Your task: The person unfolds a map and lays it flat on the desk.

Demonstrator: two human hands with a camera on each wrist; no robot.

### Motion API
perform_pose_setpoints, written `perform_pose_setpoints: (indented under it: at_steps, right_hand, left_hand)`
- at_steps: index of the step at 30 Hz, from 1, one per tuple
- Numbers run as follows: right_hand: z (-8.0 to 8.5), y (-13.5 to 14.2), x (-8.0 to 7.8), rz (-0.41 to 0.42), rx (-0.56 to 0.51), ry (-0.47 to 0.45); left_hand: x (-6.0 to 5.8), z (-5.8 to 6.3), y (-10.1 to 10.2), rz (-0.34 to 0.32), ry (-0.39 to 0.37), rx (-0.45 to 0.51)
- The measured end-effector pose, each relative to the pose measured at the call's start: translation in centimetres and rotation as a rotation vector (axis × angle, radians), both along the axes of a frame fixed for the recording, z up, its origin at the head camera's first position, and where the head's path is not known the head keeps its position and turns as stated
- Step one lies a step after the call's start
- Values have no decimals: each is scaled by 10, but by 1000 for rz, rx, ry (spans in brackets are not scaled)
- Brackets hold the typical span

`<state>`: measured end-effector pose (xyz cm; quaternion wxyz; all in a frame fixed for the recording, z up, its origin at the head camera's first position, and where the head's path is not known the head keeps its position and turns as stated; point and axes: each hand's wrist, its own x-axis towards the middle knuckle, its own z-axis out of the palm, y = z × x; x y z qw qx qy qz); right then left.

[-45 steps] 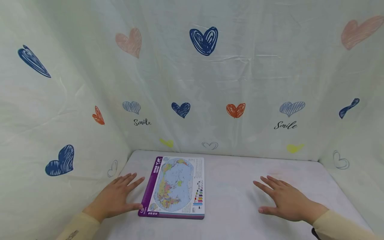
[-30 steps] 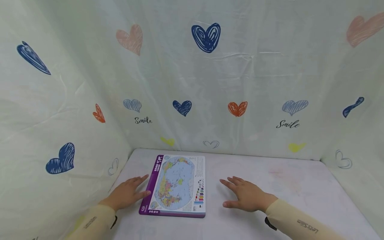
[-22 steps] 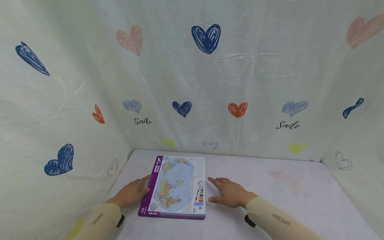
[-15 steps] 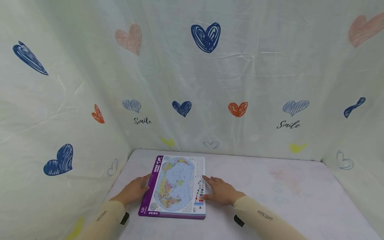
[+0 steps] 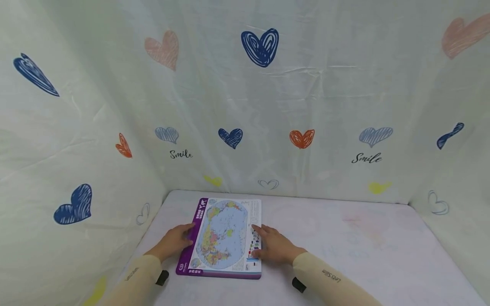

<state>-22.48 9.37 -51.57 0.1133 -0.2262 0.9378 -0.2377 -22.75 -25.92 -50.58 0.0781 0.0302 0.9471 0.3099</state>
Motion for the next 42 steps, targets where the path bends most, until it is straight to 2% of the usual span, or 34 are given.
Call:
perform_pose_setpoints:
  at_steps: [5,8,13,20,27,36,42]
  right_hand:
    - [1,-3,0,-48,-85,-26]
    - [2,-5,-1,-95,-195,-65]
    - [5,-5,-6,-167,-383,-165]
    - [8,0,-12,-136,-560,-309]
    - [8,5,-14,-125,-637,-379]
    - [14,13,-15,-114,-684,-379]
    - [21,21,-14,-99,-677,-374]
  left_hand:
    - [-3,3,0,65,18,99]
    - [-5,6,-1,94,6,153]
    - [-6,6,-2,102,-42,216]
    - [-5,5,-3,90,-75,250]
    - [-5,5,-4,75,-65,273]
    - [-6,3,-7,62,-62,278]
    - [-6,3,-7,39,-51,273]
